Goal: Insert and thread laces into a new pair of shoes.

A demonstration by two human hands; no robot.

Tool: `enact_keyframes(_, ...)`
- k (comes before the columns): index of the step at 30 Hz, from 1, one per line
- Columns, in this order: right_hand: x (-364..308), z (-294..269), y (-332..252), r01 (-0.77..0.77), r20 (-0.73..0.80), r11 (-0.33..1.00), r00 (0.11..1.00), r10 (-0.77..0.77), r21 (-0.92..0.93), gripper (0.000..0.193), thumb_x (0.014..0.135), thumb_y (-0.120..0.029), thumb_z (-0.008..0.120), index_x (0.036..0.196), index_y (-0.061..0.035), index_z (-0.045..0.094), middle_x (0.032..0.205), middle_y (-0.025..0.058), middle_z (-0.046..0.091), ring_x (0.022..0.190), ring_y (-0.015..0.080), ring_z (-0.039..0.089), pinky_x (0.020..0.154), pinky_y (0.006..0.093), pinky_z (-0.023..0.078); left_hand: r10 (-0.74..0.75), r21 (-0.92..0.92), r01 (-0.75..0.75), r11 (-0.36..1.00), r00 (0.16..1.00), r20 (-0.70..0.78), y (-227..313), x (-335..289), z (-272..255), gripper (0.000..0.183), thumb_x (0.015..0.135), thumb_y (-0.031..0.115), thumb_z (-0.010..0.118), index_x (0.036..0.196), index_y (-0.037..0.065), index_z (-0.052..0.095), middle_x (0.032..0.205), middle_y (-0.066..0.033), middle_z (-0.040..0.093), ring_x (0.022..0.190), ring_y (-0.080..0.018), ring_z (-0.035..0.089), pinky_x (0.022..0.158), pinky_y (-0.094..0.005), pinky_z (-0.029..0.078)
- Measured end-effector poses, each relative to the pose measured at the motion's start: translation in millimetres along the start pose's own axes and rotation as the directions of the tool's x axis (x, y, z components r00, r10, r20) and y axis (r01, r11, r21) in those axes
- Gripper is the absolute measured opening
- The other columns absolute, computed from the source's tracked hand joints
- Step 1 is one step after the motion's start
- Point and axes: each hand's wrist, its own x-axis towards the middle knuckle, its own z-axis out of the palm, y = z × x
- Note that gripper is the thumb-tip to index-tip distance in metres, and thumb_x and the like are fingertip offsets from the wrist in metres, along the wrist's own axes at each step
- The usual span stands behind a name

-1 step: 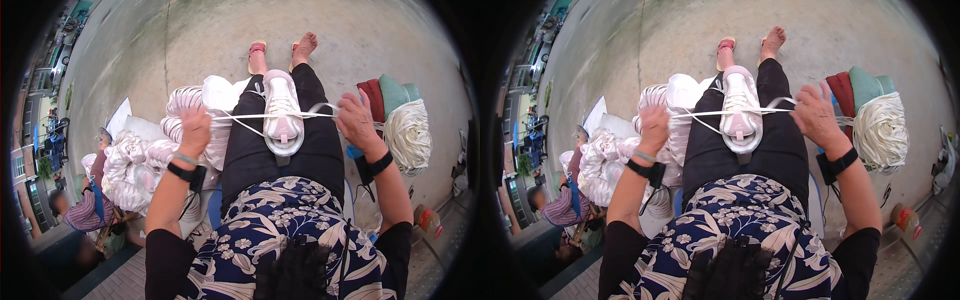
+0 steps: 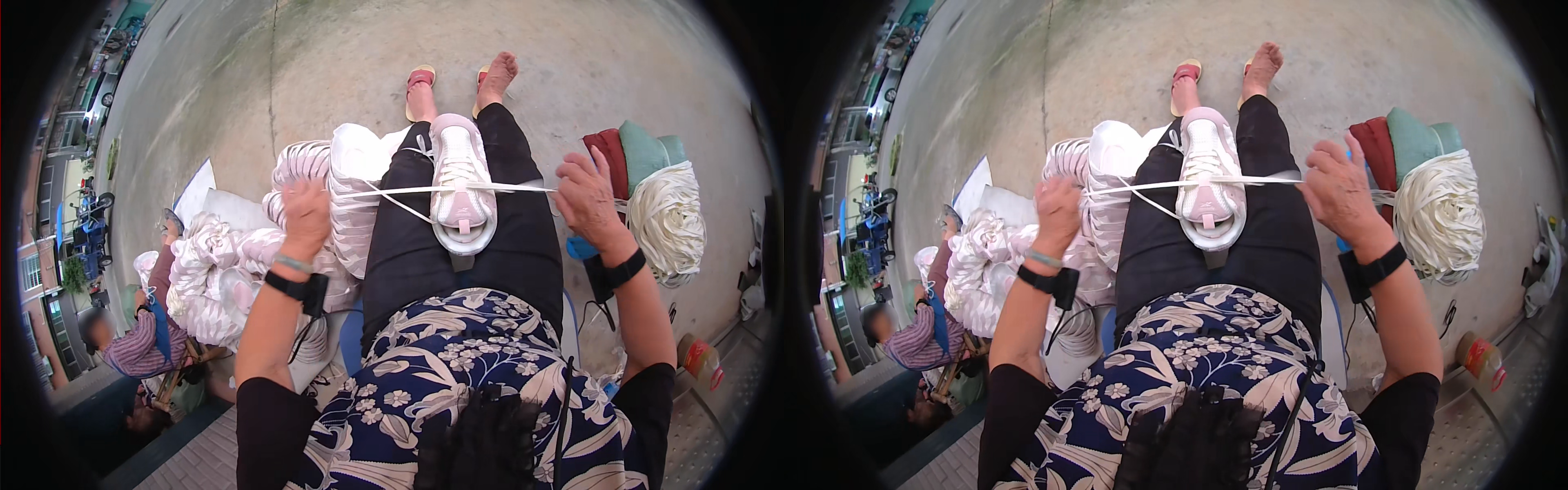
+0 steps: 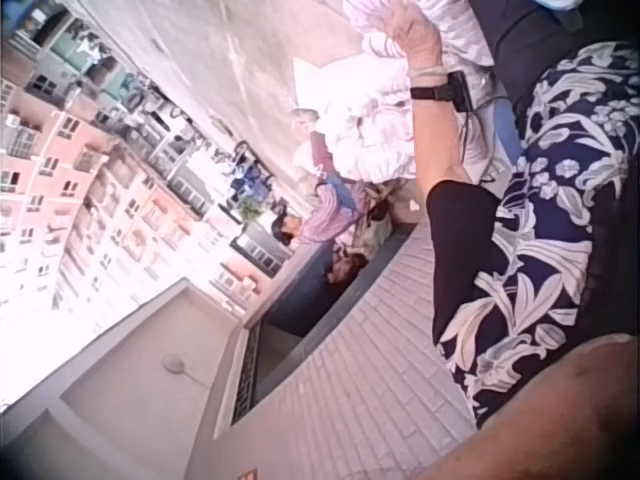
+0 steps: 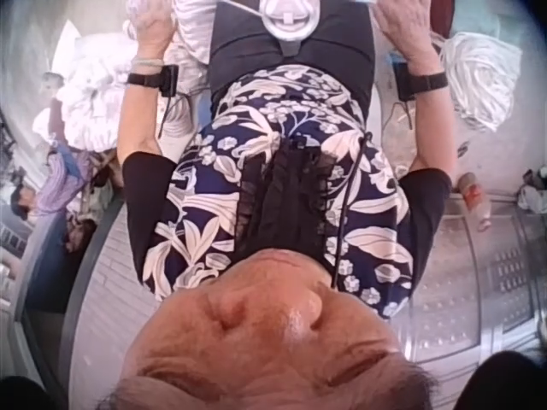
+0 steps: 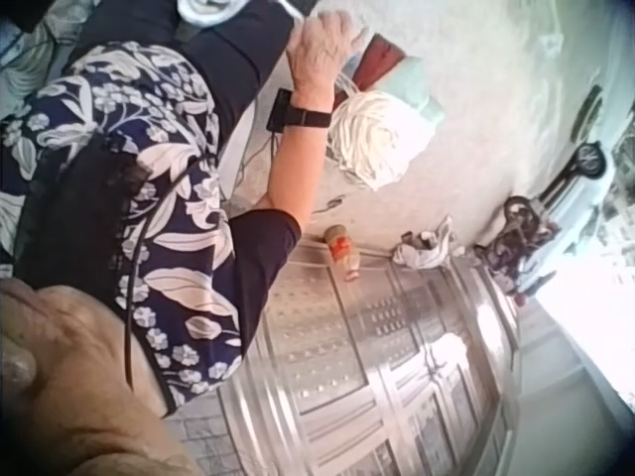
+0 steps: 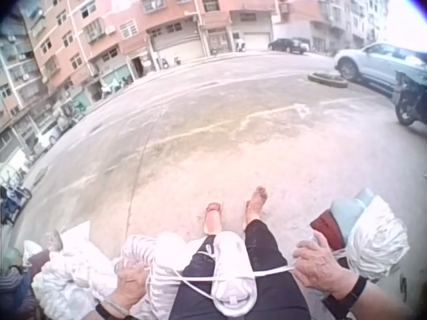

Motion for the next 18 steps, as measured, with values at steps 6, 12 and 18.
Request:
enact_keyframes(6, -20.6, -13.0, 8.1, 0.018, -0.048, 0.996, 0.999, -0.022, -0.082, 0.015, 0.068, -0.015, 0.066, 0.068, -0.0053, 0.054, 0.087, 0.0078, 0.055, 0.098, 0.0278, 0.050, 0.098, 0.0460, 0.029, -0.013, 0.062, 0.015, 0.998, 1.000, -0.026, -31.0, -44.1, -16.6, 0.002, 0.073, 0.009, 0.055, 0.072, 0.009, 0.055, 0.086, -0.0033, 0.058, 0.082, -0.0244, 0.053, 0.077, -0.0395, 0.038)
enact_keyframes(12, -7.6, -25.7, -20.3, -0.388, 0.303, 0.201, 0.886, 0.351, 0.900, 0.010, 0.071, -0.007, 0.061, 0.067, -0.0040, 0.052, 0.088, 0.0015, 0.058, 0.079, 0.0069, 0.050, 0.073, 0.0256, 0.041, -0.086, -0.076, 0.087, 0.993, 0.996, 0.016, -9.9, -39.6, 1.1, 0.002, 0.073, 0.009, 0.055, 0.071, 0.008, 0.054, 0.083, -0.0049, 0.057, 0.082, -0.0253, 0.054, 0.076, -0.0385, 0.038)
enact_keyframes(18, 30.2, -53.5, -33.4, -0.262, 0.192, 0.142, 0.906, 0.377, 0.955, 0.008, 0.076, -0.006, 0.057, 0.069, -0.0038, 0.055, 0.066, -0.0010, 0.055, 0.063, 0.0070, 0.047, 0.063, 0.0231, 0.038, -0.069, -0.107, 0.066, 0.992, 0.997, -0.027, -4.4, -33.8, 6.2, 0.004, 0.071, 0.010, 0.057, 0.071, 0.006, 0.054, 0.082, -0.0068, 0.056, 0.082, -0.0268, 0.054, 0.076, -0.0392, 0.038)
